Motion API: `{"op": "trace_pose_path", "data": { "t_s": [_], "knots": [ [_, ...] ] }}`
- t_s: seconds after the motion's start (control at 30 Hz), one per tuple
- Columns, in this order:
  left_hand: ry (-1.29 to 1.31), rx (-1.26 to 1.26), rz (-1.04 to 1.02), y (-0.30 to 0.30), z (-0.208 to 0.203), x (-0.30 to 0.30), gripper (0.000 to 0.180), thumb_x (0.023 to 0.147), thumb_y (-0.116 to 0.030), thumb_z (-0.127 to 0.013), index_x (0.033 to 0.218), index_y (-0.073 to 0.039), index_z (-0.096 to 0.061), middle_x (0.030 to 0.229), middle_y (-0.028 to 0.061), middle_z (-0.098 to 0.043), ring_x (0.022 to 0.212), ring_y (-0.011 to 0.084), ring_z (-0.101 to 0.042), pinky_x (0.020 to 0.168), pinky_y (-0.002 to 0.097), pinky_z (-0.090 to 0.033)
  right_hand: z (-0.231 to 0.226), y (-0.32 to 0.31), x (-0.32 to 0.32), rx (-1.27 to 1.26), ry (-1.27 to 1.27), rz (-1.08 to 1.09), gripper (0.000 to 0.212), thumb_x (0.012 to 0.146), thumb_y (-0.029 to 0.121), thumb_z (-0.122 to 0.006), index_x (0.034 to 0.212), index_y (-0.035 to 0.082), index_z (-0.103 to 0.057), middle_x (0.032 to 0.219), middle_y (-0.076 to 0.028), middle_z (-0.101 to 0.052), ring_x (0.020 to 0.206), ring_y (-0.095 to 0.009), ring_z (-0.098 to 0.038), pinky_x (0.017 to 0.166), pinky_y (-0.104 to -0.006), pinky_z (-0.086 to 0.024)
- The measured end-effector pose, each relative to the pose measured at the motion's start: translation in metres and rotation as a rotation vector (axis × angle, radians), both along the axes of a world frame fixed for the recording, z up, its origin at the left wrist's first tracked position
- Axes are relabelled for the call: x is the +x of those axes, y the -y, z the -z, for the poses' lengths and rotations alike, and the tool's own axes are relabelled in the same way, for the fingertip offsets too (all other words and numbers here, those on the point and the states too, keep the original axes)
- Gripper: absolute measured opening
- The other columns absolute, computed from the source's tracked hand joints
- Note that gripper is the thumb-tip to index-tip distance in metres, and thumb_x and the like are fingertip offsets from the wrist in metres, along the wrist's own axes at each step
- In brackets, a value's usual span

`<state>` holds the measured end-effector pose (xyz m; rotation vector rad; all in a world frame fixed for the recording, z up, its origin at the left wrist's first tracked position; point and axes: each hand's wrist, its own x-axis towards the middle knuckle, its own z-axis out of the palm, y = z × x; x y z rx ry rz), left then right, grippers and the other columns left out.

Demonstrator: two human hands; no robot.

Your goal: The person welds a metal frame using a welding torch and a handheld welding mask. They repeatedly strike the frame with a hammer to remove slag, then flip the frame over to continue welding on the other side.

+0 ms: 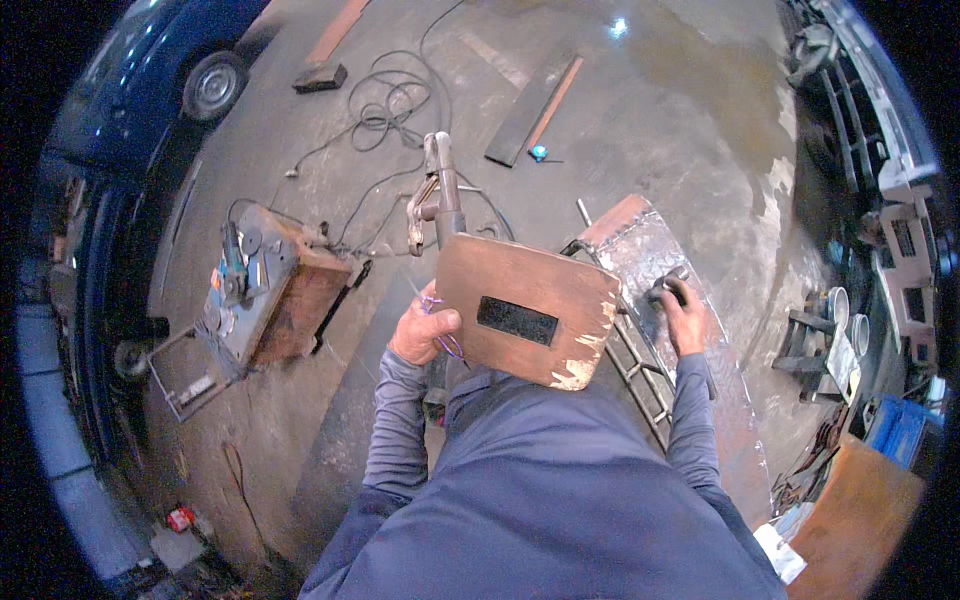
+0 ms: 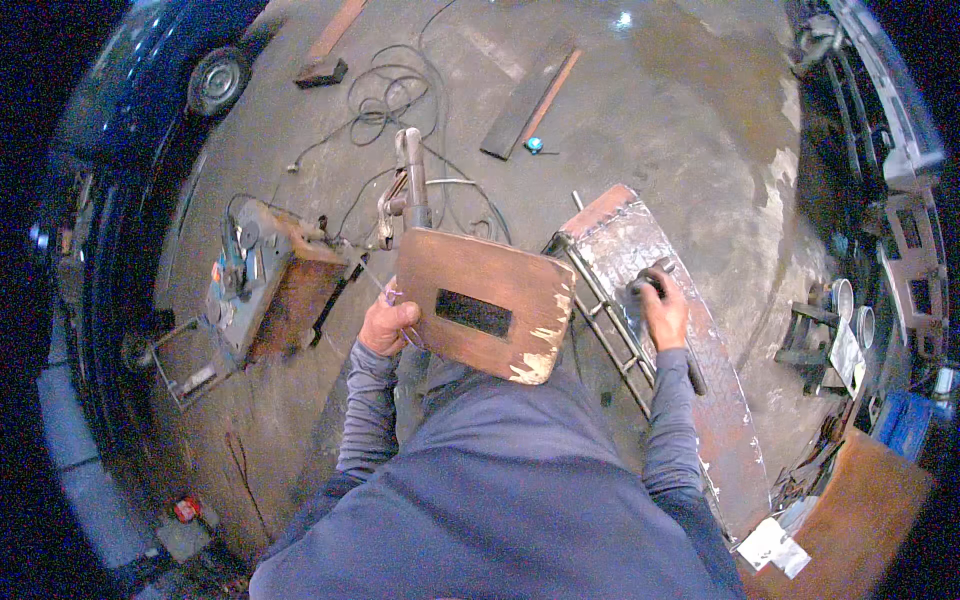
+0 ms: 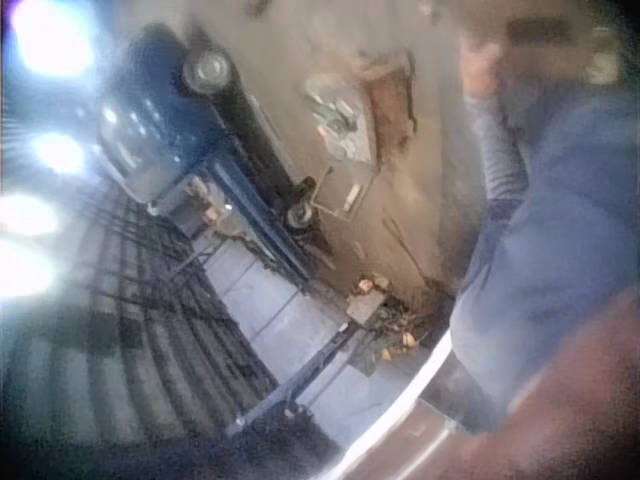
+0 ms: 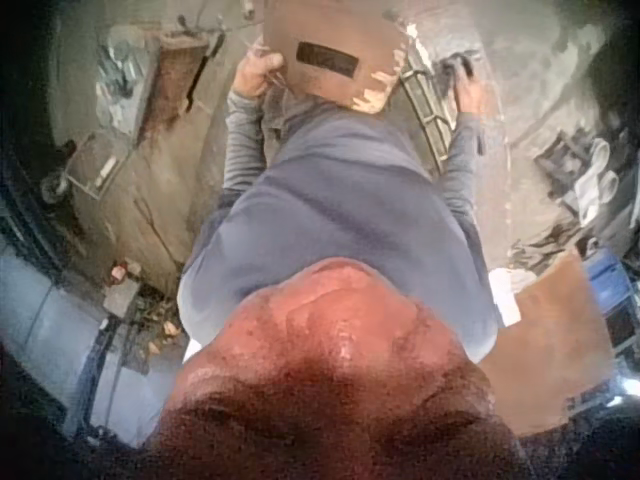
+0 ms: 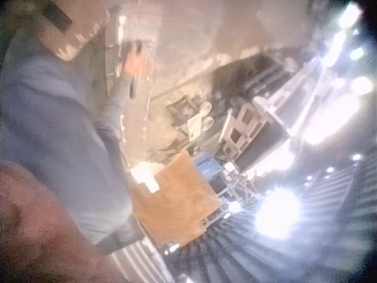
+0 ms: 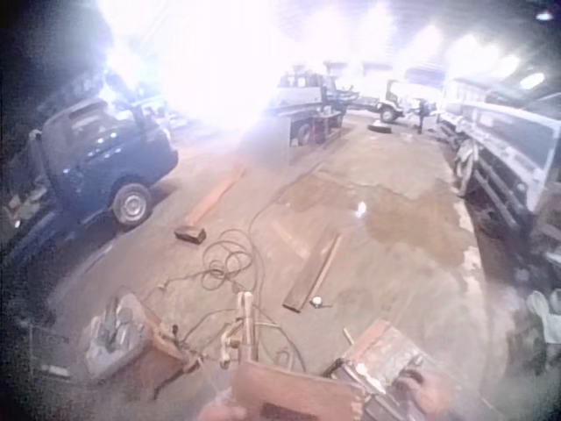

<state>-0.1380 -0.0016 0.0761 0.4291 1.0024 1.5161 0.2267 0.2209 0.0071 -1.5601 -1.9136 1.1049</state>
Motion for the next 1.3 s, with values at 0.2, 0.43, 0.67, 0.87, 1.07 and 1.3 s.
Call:
{"op": "trace_pose_path", "data": {
  "t_s": [0.2,0.43,0.67,0.87,1.07,1.3],
  "knots": [
    [-0.383,-0.123,0.362,-0.034,-0.021,-0.006,0.059,0.073,-0.027,-0.075,0.12,0.001,-0.052,0.106,0.004,-0.061,0.096,0.0131,-0.057,0.081,0.0312,-0.048,-0.111,-0.01,-0.157,-0.515,-0.245,-0.645,0.038,0.091,0.025,-0.057,0.124,0.005,-0.054,0.121,-0.01,-0.058,0.112,-0.021,-0.054,0.096,-0.0316,-0.041],
    [-1.335,0.016,0.516,-0.057,-0.028,0.033,0.034,0.071,-0.025,-0.074,0.101,-0.012,-0.062,0.117,0.0224,-0.047,0.097,0.0401,-0.057,0.082,0.0424,-0.048,-0.082,-0.011,-0.199,-0.735,-0.689,-0.859,0.044,0.086,0.029,-0.063,0.118,-0.001,-0.055,0.114,-0.011,-0.06,0.107,-0.02,-0.056,0.096,-0.0321,-0.041],
    [-1.15,0.091,0.491,-0.028,-0.043,0.043,0.026,0.073,-0.019,-0.073,0.096,-0.009,-0.065,0.123,0.0169,-0.052,0.101,0.0319,-0.06,0.085,0.0388,-0.048,-0.057,0.005,-0.159,-1.059,-1.213,-0.544,0.045,0.07,0.007,-0.06,0.114,0.001,-0.053,0.104,-0.012,-0.062,0.097,-0.024,-0.06,0.089,-0.0405,-0.045],
    [-1.251,0.16,0.59,-0.04,-0.058,0.041,0.028,0.074,-0.022,-0.073,0.095,-0.007,-0.065,0.098,0.0093,-0.064,0.091,0.0277,-0.062,0.079,0.0356,-0.049,-0.075,-0.021,-0.136,-0.757,-0.86,-0.363,0.046,0.078,0.016,-0.059,0.12,0.002,-0.046,0.091,-0.009,-0.06,0.076,-0.017,-0.06,0.069,-0.0328,-0.051],
    [-1.016,0.623,0.935,-0.103,-0.081,0.112,0.028,0.075,-0.023,-0.072,0.096,-0.007,-0.065,0.1,0.009,-0.065,0.096,0.0277,-0.061,0.084,0.0375,-0.047,-0.081,0.008,-0.161,-0.708,-0.575,-0.262,0.049,0.086,0.021,-0.06,0.125,0.001,-0.04,0.081,-0.006,-0.058,0.059,-0.013,-0.056,0.051,-0.0276,-0.046],
    [-0.489,0.716,1.233,-0.117,-0.115,0.113,0.036,0.074,-0.022,-0.076,0.101,-0.001,-0.064,0.102,0.0117,-0.065,0.099,0.0255,-0.061,0.088,0.0365,-0.046,-0.088,0.058,-0.206,-0.666,-0.653,-0.188,0.047,0.084,0.025,-0.064,0.122,0.003,-0.049,0.082,-0.003,-0.056,0.061,-0.01,-0.054,0.051,-0.0255,-0.044]
  ]
}}
